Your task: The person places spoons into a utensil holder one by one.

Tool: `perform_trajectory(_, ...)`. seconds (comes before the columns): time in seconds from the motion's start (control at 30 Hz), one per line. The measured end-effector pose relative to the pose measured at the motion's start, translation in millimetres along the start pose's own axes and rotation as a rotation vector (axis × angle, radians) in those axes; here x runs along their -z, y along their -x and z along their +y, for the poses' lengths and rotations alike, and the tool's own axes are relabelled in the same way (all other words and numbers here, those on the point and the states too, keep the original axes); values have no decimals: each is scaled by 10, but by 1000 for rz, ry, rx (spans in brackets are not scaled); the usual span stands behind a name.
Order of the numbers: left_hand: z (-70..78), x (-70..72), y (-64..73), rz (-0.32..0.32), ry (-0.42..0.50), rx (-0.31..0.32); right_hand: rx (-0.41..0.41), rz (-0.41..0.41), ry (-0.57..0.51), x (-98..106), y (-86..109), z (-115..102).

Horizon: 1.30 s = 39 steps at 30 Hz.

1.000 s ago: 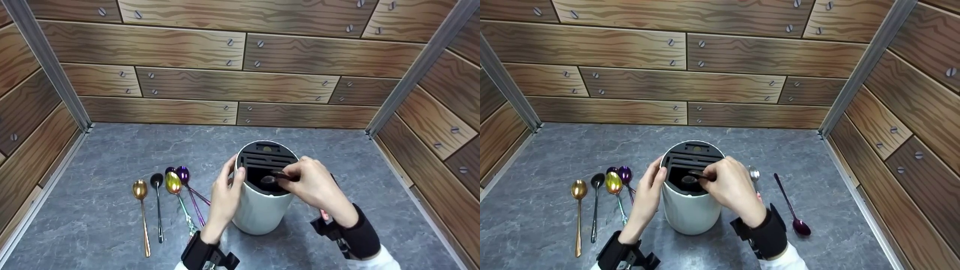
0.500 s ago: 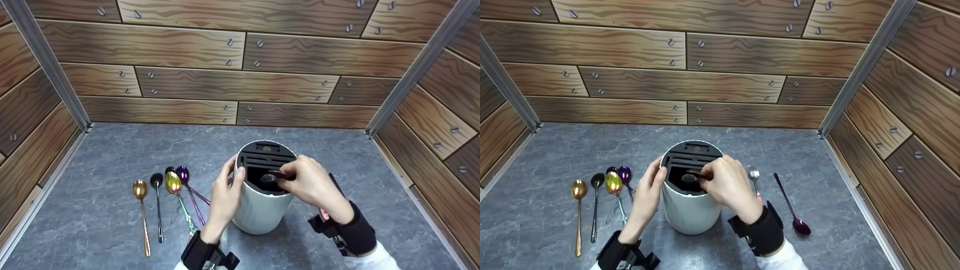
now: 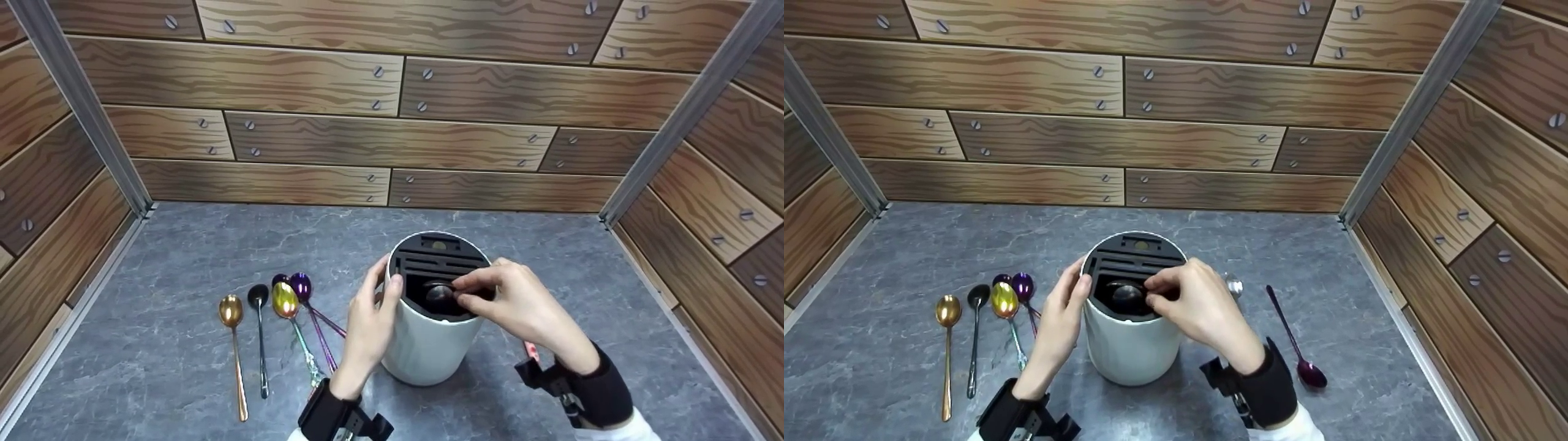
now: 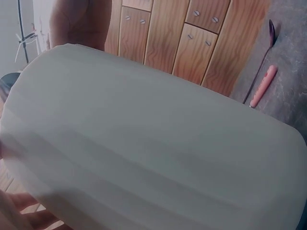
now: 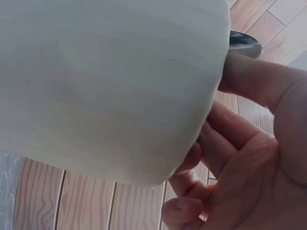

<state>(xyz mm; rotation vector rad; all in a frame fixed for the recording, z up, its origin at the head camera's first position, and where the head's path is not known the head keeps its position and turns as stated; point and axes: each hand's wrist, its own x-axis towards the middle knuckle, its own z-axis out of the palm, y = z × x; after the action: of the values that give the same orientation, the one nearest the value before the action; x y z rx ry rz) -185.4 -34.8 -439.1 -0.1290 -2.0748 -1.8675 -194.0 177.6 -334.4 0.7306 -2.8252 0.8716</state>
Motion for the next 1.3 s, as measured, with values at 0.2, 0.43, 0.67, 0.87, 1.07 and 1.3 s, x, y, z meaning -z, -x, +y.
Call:
perform_trajectory(0.2, -9, -7, 2, -2, 1, -5, 8, 140, -40, -72, 140, 18)
perform_trajectory(0.43, -15, -5, -14, 15, 0, -1, 148, 435, -88, -202, 300, 125)
perform_trajectory(0.67, -14, -11, -5, 21, -14, -11, 139, 570, -172, -196, 443, 297)
perform_trajectory(0.87, -13, -14, -2, 13, -7, -2, 60, 585, -184, -221, 529, 462)
perform_trajectory(1.07, -27, 2, -7, 28, -6, -7, 12, 567, -149, -251, 509, 558)
perform_trajectory(1.3, -10, -7, 5, 18, -5, 11, -47, 563, -127, -237, 479, 705)
